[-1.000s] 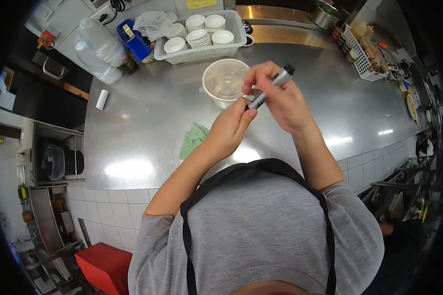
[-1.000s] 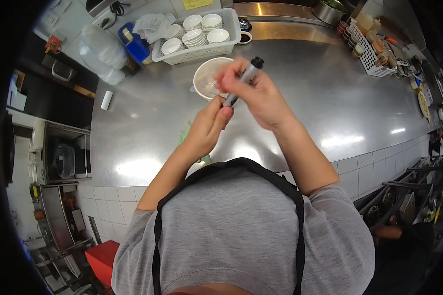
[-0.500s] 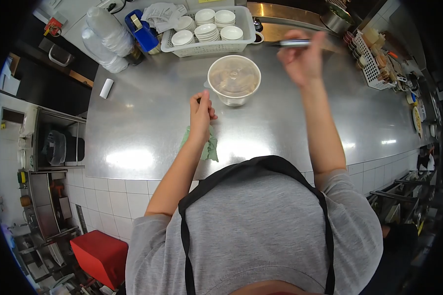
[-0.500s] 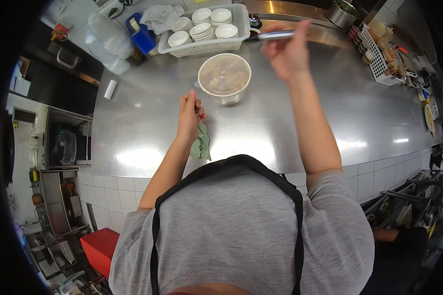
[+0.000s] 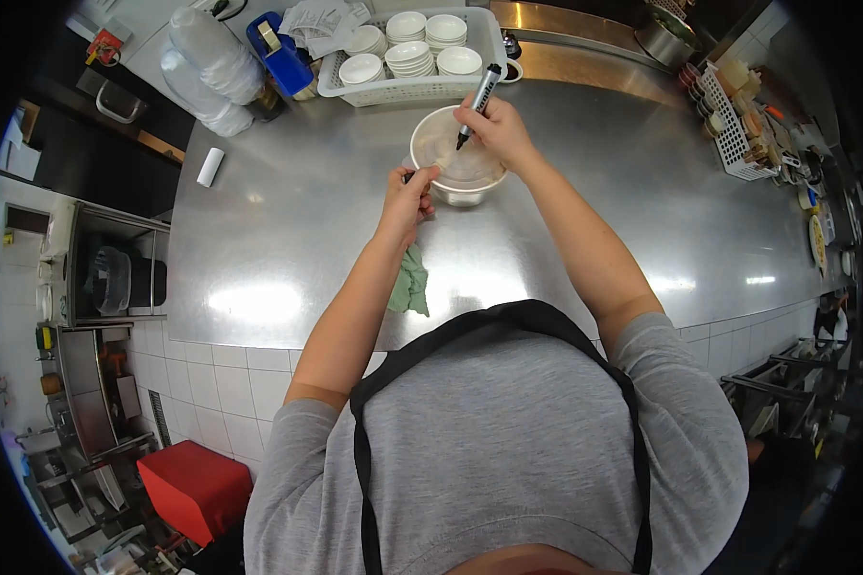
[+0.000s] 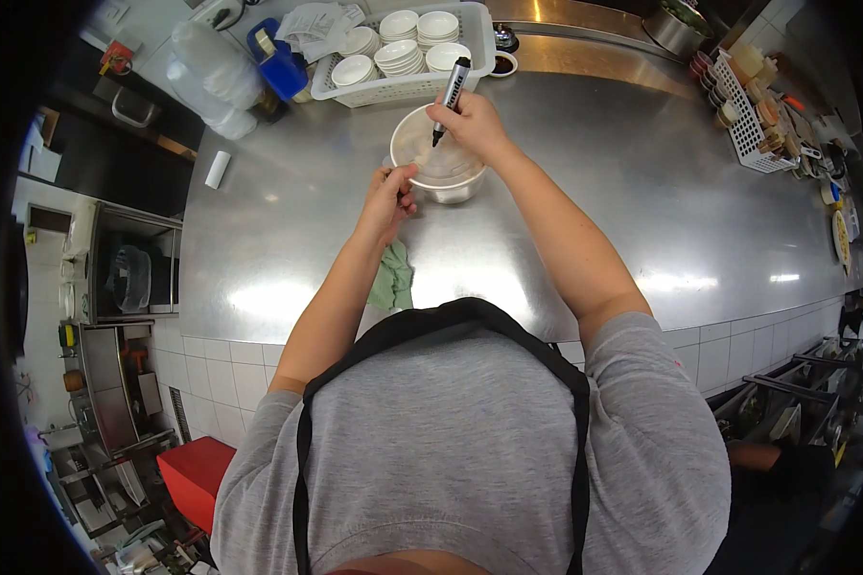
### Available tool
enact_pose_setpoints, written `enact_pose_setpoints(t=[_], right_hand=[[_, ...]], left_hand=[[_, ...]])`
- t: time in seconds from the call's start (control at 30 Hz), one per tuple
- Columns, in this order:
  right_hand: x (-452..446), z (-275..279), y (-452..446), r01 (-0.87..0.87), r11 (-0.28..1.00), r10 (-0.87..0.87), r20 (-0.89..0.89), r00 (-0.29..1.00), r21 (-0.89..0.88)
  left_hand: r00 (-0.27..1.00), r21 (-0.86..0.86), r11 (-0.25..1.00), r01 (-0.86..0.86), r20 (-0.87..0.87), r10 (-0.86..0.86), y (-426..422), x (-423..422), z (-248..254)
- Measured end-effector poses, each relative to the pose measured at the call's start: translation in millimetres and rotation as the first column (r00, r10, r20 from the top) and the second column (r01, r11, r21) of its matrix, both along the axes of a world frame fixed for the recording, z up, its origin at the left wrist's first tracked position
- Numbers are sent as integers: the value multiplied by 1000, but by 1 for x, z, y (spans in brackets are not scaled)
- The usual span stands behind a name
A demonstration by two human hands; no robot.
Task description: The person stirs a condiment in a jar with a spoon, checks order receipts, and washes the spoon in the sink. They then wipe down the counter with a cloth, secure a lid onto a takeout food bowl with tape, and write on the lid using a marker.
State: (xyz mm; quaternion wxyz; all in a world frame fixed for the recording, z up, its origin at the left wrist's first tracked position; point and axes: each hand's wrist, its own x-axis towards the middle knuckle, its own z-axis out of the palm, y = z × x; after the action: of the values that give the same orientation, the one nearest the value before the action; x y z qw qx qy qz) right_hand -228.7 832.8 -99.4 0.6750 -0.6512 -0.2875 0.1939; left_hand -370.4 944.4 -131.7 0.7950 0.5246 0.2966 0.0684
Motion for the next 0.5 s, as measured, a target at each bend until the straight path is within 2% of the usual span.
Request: enact_pose_setpoints(t=[0.07, 0.17, 0.27, 0.37, 0.5], right_hand=[[1, -4, 2, 17, 1000, -18, 132, 991, 3], [-5, -4, 3, -33, 997, 46, 178, 983, -76], [-4, 1, -1, 16, 986, 16, 192, 981, -166], [-3, 1, -1, -36, 983, 69, 182, 981, -179], [-2, -3, 0, -14, 995, 32, 184, 982, -97]], left_hand=[[1000, -8, 1000, -1, 7, 1, -1, 0, -2], [1000, -8, 1000, -3, 18, 3, -1, -1, -3], [1000, 2, 1000, 0, 22, 0, -1, 0, -3], [1000, 6, 1000, -3, 22, 3, -2, -1, -1], [1000, 16, 1000, 4, 19, -5, -1, -1, -2]])
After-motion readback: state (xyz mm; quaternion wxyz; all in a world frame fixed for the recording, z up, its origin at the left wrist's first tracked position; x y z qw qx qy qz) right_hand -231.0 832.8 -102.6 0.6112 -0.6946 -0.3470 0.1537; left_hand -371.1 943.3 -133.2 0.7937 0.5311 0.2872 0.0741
